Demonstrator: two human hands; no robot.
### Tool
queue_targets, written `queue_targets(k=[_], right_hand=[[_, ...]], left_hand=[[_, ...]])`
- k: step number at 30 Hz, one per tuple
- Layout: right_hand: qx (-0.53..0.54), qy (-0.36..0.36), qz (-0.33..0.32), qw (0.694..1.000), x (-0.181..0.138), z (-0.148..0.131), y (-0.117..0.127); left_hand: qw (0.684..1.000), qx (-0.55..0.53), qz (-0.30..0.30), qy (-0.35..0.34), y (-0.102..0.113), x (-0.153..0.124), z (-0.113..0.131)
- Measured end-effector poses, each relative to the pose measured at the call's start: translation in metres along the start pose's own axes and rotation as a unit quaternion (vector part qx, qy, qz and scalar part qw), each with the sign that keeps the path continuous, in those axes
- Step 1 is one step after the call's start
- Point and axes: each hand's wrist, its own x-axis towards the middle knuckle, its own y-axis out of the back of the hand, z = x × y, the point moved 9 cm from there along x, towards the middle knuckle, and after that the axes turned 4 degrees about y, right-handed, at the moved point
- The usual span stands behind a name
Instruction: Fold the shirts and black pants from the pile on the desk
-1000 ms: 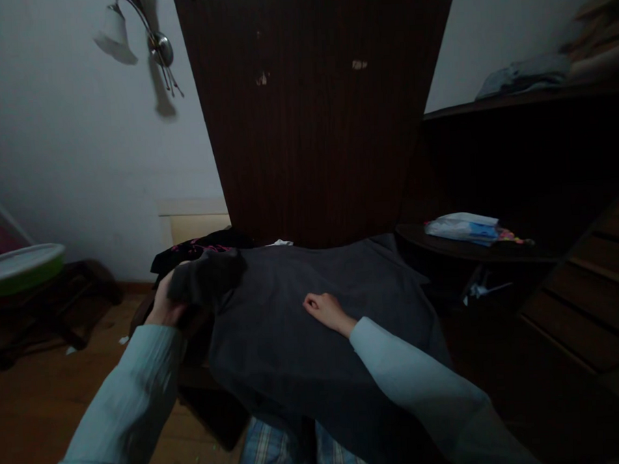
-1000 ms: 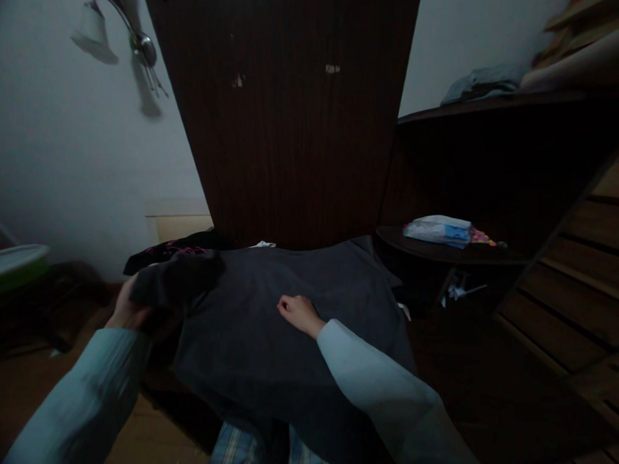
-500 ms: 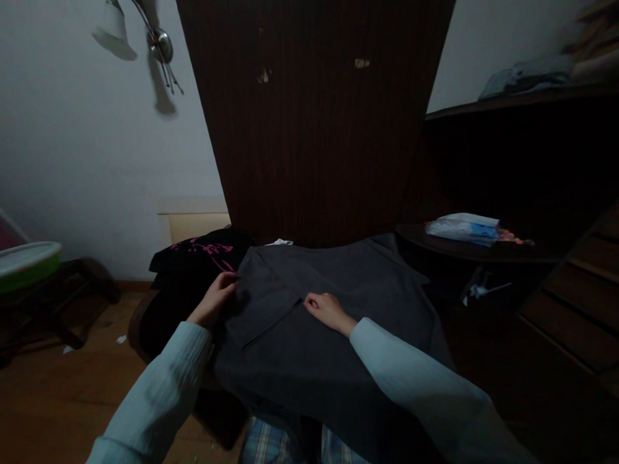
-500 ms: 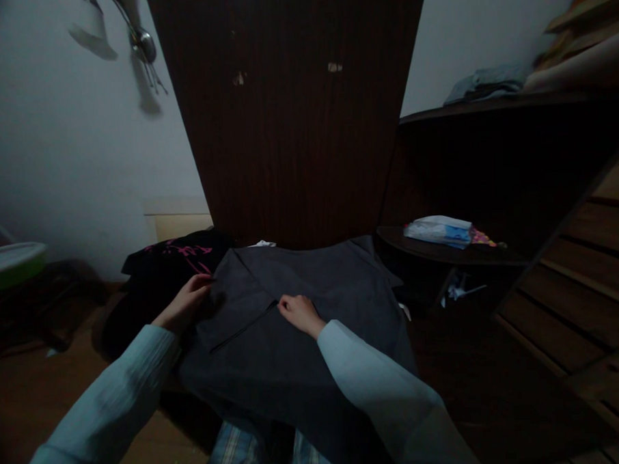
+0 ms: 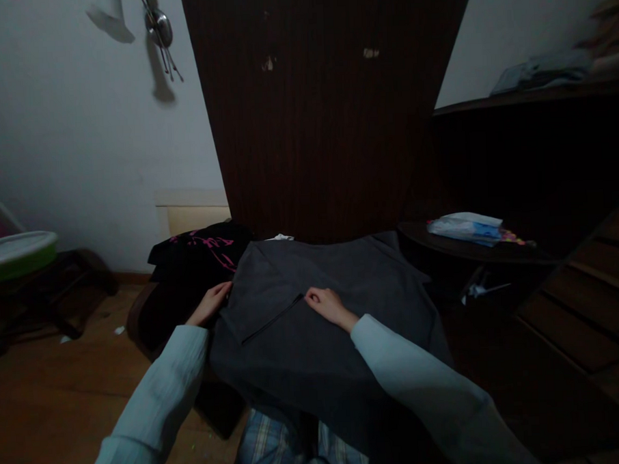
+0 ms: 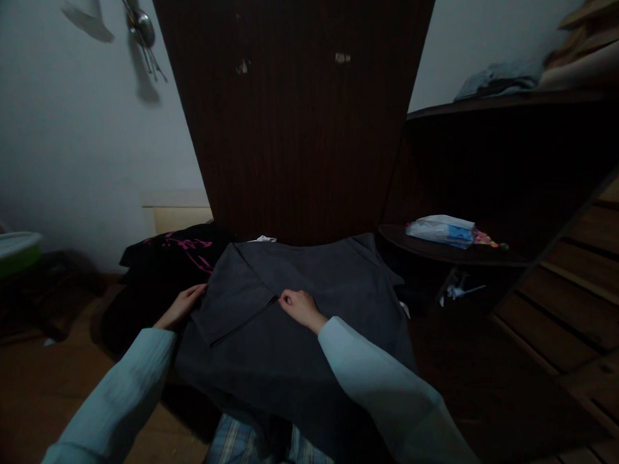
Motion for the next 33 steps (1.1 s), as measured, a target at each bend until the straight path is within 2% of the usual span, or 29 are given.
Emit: queue_targets(k=[4, 8, 11, 14, 18, 23, 27, 33], right_hand=[[-0.022, -0.049, -0.023, 0.998, 0.008, 0.001, -0.002], [-0.062, -0.103, 0.019, 0.993, 0.009, 0.002, 0.0], [-0.067, -0.084, 0.042, 0.993, 0.008, -0.003, -0.002], [-0.061, -0.031, 0.03, 0.997, 0.007, -0.011, -0.007], [-0.011, 0.01, 0.035, 0.999, 0.007, -0.014, -0.008], [0.098, 0.006, 0.092, 0.991, 0.009, -0.005, -0.003], [0.162, -0.022, 0.09, 0.982, 0.011, 0.002, -0.005], [0.142, -0.043, 0.1, 0.984, 0.01, 0.005, -0.003]], left_hand=[[1.0, 0.004, 0.027, -0.014, 0.008, -0.007, 0.001], [1.0, 0.006, 0.017, -0.006, 0.005, -0.011, 0.001], [1.0, 0.007, -0.008, -0.01, -0.002, -0.013, 0.001], [0.999, 0.0, -0.03, -0.019, -0.006, -0.014, 0.003], [1.0, 0.002, -0.012, -0.016, -0.001, -0.015, 0.003], [1.0, 0.005, 0.001, -0.014, 0.004, -0.014, 0.001], [1.0, 0.005, 0.0, -0.017, 0.004, -0.01, -0.003], [0.997, 0.062, 0.002, -0.044, 0.0, -0.009, -0.002]])
